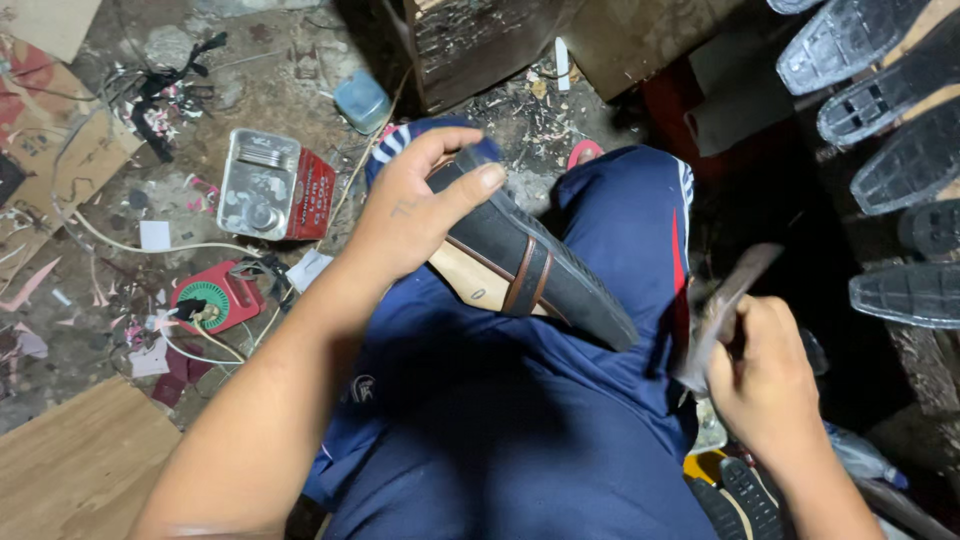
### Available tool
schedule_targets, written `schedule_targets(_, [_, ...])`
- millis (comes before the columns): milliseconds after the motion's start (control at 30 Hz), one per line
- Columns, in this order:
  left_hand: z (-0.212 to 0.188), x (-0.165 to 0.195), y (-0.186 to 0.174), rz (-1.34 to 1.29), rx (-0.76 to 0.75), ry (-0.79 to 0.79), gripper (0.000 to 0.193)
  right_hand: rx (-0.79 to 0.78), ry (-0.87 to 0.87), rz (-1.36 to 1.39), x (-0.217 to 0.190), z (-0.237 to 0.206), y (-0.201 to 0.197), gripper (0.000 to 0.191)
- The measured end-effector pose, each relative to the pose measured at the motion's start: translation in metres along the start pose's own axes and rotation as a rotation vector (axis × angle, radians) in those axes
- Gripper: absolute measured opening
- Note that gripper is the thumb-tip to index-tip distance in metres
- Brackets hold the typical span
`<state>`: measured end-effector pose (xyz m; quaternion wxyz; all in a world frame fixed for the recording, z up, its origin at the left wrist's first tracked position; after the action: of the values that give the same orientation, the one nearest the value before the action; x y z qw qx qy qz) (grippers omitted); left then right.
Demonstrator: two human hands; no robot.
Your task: The person sits on the floor holding a black sandal on their lap and files the edge of its sole with a rasp, rotating the sandal to work around the perimeter. They then tap the sole with a hammer and place the finished sandal into a wire rack with other sandals.
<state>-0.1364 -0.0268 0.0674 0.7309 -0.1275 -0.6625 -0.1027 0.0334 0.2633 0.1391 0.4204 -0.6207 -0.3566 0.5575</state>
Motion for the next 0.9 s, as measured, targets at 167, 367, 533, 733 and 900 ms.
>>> schedule_targets(167, [-0.002,-0.028,0.005,0.018,0.014,-0.13,0.044,-0.281,0.518,0.688,0.072,-0.009,0.047,0.023])
schedule_targets(367, [0.004,-0.038,-0.002,0.102,0.056,-0.137,0.045,-0.258,0.51,0.799,0.088,-0.009,0.073,0.016])
schedule_targets(533, [0.006,-0.043,0.003,-0.002,0.064,-0.129,0.042,-0.196,0.501,0.767,0.082,-0.001,0.077,0.016])
schedule_targets(733, [0.01,-0.045,0.008,-0.009,0.062,-0.129,0.037,-0.229,0.453,0.774,0.061,0.018,0.074,0.018])
schedule_targets(900, [0.014,-0.04,0.005,0.067,0.027,-0.14,0.04,-0.273,0.341,0.697,0.03,0.044,0.073,0.02])
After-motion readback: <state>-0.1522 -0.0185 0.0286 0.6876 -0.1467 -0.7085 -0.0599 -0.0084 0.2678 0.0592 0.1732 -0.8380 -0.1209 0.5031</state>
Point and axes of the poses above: each hand's wrist, its own z-axis towards the middle knuckle, its own y-axis out of the palm, x = y × z, the point moved 9 cm from there along z, towards the middle knuckle, and after that the axes turned 10 degrees about y, right-handed, at the moved point
